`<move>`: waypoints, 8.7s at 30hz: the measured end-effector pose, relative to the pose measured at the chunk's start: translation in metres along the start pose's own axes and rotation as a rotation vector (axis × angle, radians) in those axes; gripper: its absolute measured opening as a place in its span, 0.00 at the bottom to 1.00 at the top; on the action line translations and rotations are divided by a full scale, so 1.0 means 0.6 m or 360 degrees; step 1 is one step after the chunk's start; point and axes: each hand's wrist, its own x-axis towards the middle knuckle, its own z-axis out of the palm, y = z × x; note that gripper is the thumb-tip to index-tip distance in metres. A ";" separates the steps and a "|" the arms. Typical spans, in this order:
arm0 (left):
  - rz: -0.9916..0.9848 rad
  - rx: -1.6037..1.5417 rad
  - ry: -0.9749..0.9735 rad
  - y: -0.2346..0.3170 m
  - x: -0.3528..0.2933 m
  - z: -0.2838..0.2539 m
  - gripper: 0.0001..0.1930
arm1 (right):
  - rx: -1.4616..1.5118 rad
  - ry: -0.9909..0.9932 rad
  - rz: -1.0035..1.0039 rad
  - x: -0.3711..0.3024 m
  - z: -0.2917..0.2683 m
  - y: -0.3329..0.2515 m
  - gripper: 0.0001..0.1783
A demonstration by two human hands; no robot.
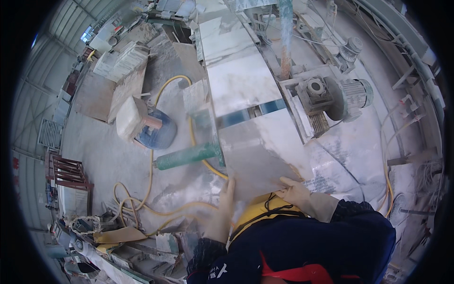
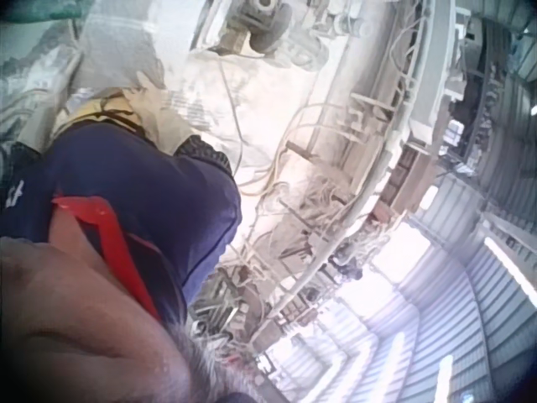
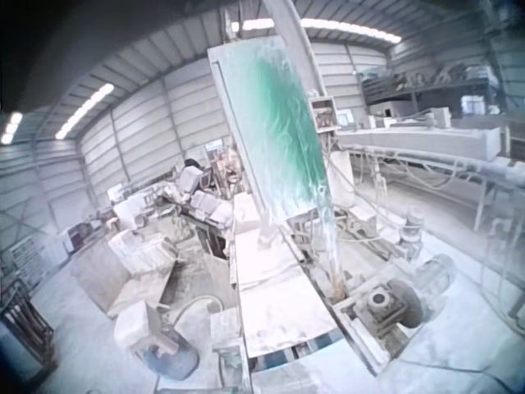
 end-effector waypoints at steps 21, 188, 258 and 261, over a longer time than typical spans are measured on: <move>0.0042 0.0122 0.0142 -0.017 0.090 -0.010 0.30 | -0.0197 0.0139 -0.0148 0.054 0.093 -0.072 0.21; -0.0831 0.3076 0.2963 -0.613 -0.813 -0.373 0.25 | -0.3659 -0.0913 0.0411 0.055 0.246 0.099 0.21; -0.0468 0.1359 0.3612 -0.584 -0.807 -0.319 0.19 | -0.2996 -0.1624 0.0892 0.213 0.131 0.127 0.18; -0.0464 0.1328 0.3606 -0.574 -0.804 -0.310 0.20 | -0.3073 -0.1720 0.0888 0.211 0.154 0.130 0.18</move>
